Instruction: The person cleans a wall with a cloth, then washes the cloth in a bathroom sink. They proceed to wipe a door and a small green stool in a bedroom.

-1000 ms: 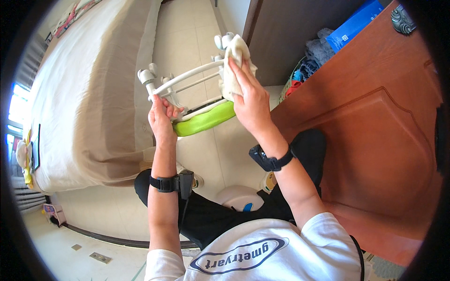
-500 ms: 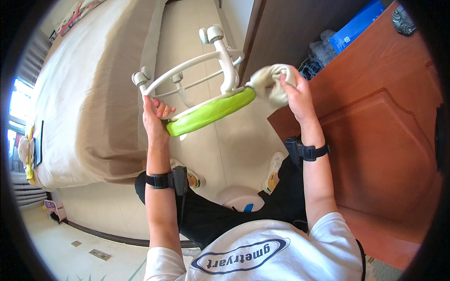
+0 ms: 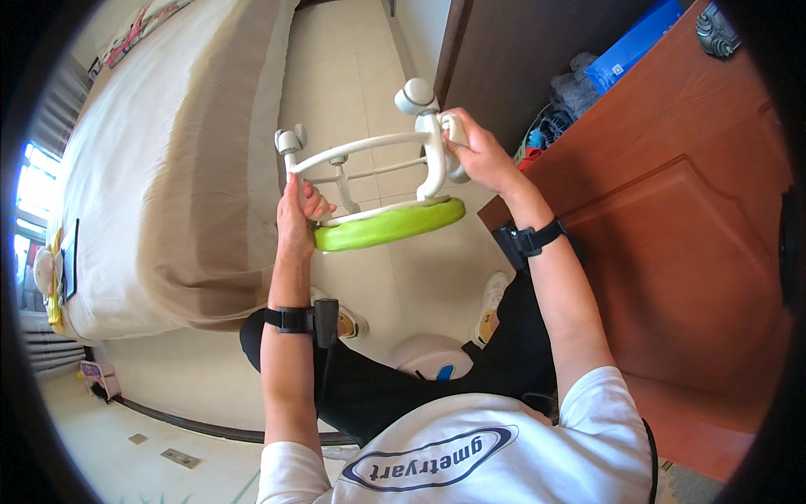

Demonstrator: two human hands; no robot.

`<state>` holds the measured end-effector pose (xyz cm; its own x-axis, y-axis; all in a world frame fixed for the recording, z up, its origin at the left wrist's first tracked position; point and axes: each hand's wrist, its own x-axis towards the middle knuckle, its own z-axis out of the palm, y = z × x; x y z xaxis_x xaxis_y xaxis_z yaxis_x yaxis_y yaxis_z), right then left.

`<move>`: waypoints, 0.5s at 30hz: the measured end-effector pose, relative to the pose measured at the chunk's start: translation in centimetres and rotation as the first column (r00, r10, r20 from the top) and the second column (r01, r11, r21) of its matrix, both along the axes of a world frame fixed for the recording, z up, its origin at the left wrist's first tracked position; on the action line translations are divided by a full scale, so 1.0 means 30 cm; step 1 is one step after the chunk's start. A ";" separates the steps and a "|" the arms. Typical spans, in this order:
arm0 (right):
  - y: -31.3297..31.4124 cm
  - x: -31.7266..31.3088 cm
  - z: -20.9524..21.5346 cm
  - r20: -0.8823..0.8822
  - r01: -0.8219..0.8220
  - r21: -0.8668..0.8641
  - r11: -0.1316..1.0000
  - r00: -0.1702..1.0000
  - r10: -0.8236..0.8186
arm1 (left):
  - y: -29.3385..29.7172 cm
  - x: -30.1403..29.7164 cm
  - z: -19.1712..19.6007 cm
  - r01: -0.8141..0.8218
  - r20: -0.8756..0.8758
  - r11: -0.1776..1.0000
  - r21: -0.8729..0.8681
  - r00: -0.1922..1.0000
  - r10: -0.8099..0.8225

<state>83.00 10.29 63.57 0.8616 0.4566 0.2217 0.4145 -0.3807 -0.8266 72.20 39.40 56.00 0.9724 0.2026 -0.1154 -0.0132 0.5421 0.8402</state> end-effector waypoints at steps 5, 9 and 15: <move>0.062 -0.020 0.013 0.134 0.014 0.042 0.999 0.991 -0.019 | 0.036 0.026 -0.025 -0.063 -0.086 0.961 0.268 0.992 0.089; 0.134 -0.074 0.042 0.280 0.129 0.055 0.990 0.950 -0.139 | 0.036 0.025 0.015 -0.084 -0.152 0.686 0.723 0.949 0.276; 0.254 -0.129 0.025 0.434 0.237 -0.050 0.970 0.880 -0.193 | -0.014 -0.021 0.096 -0.383 0.345 0.009 0.924 0.843 0.413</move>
<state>79.13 17.92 64.32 0.7750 0.3093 0.5511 0.6149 -0.5705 -0.5444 71.56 38.97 58.90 0.6981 0.5087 0.5038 0.0996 -0.7658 0.6354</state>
